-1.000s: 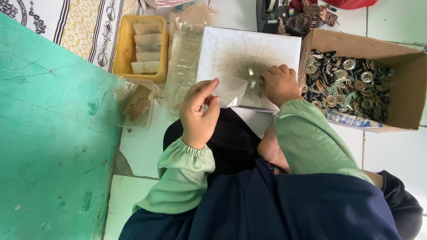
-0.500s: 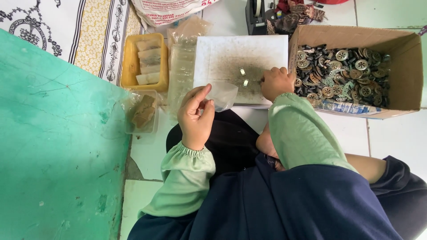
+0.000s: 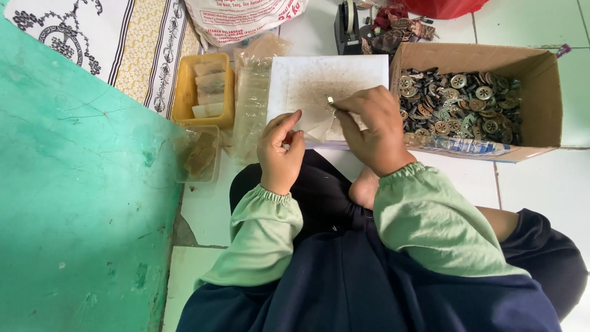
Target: Sorting small metal components from a box and placing them into small plastic pouches on the floor.
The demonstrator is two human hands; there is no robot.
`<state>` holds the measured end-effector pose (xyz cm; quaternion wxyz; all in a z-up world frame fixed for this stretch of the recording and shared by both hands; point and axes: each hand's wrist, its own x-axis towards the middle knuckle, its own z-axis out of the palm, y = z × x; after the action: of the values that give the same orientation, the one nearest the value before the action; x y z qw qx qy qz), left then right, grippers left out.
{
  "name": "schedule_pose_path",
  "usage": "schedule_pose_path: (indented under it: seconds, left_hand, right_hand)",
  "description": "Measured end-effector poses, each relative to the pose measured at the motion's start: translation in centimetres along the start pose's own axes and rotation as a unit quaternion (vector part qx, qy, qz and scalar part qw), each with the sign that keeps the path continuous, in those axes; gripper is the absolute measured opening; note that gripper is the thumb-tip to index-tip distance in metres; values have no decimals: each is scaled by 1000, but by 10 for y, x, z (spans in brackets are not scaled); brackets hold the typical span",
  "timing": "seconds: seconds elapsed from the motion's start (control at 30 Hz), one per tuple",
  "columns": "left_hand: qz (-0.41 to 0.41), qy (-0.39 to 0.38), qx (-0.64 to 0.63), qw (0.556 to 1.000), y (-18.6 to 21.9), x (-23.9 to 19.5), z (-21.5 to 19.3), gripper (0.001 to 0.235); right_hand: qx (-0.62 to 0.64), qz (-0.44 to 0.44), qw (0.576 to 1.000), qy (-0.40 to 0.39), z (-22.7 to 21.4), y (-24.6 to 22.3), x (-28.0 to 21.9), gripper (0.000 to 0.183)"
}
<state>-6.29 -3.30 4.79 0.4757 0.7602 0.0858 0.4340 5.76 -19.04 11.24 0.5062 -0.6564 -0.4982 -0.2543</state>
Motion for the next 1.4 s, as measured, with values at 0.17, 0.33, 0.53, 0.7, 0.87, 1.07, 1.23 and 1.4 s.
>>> schedule_pose_path:
  seconds: [0.17, 0.33, 0.53, 0.7, 0.87, 1.07, 1.23, 1.4]
  left_hand:
    - [-2, 24, 37, 999, 3, -4, -1, 43]
    - [7, 51, 46, 998, 7, 13, -16, 44]
    - [59, 97, -28, 993, 24, 43, -26, 45]
    - [-20, 72, -96, 993, 3, 9, -6, 47]
    - [-30, 58, -71, 995, 6, 10, -25, 41]
    - [-50, 72, -93, 992, -8, 16, -41, 41]
    - [-55, 59, -111, 991, -18, 21, -36, 40]
    - [-48, 60, -118, 990, -21, 23, -36, 40]
  right_hand:
    - [-58, -57, 995, -63, 14, -15, 9, 13]
    - [4, 26, 998, -48, 12, 31, -17, 14]
    - [-73, 178, 975, -113, 46, 123, -94, 14]
    - [-250, 329, 844, -341, 77, 141, -100, 24]
    - [-316, 297, 826, -361, 110, 188, -127, 33]
    - [-269, 333, 820, -380, 111, 195, -122, 26]
    - [-251, 351, 808, -401, 99, 173, -91, 27]
    - [-240, 342, 816, -400, 94, 173, -94, 28]
